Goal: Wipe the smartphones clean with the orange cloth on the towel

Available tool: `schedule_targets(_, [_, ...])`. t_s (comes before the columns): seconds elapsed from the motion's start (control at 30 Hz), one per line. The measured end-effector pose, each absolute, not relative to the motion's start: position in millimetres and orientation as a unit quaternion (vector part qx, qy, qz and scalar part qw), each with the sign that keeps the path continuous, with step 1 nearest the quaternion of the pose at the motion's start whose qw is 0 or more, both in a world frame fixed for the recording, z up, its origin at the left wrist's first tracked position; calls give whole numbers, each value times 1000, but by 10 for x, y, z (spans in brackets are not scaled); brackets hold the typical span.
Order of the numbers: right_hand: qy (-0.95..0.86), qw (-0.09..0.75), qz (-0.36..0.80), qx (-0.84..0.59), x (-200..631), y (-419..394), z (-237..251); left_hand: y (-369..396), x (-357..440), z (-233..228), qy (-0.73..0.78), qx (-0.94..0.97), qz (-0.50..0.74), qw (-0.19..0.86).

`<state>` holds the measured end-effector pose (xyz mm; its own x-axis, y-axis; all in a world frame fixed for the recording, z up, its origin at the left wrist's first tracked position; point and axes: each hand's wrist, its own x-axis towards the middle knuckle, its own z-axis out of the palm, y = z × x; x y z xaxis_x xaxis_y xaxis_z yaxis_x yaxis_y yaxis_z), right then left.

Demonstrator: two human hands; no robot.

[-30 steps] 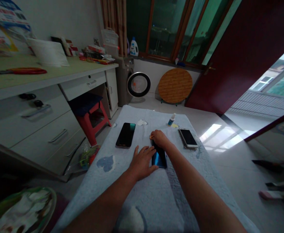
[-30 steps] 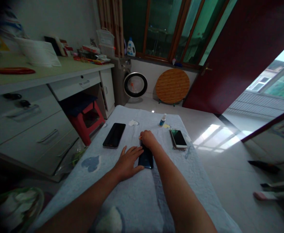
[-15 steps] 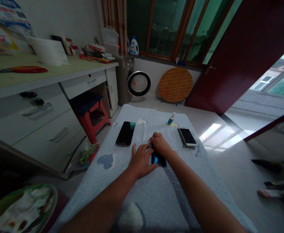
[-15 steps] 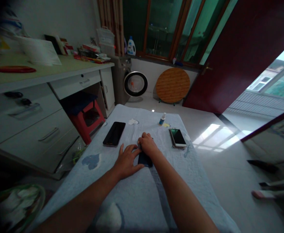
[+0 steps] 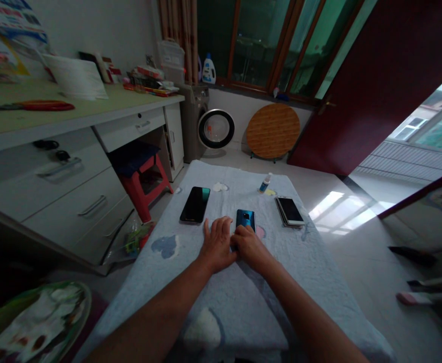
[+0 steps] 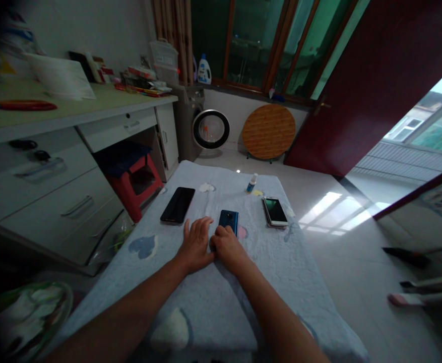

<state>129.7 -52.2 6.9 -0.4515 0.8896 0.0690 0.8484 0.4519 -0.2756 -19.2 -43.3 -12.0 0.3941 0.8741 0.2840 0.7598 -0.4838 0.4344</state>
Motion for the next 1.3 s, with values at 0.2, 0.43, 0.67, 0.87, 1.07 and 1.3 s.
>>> schedule_targets(0.2, [-846,108,136,-504,1290,-611,105,-383,-234,-53,428,869,177,172])
schedule_targets(0.43, [-859,106,147,-479,1307,-609,167,-321,-314,21,395,880,118,234])
schedule_targets(0.67, [-829,143,151,-520,1300,-753,127,-259,-303,-31,392,879,100,253])
schedule_targets(0.87, [-826,101,126,-540,1263,-519,177,-273,-298,-22,419,864,116,254])
schedule_targets(1.07, [-795,49,106,-595,1200,-315,269,-315,-296,-109,413,849,200,263])
schedule_targets(1.3, [-795,93,140,-583,1350,-257,290,-353,-216,-76,433,842,299,117])
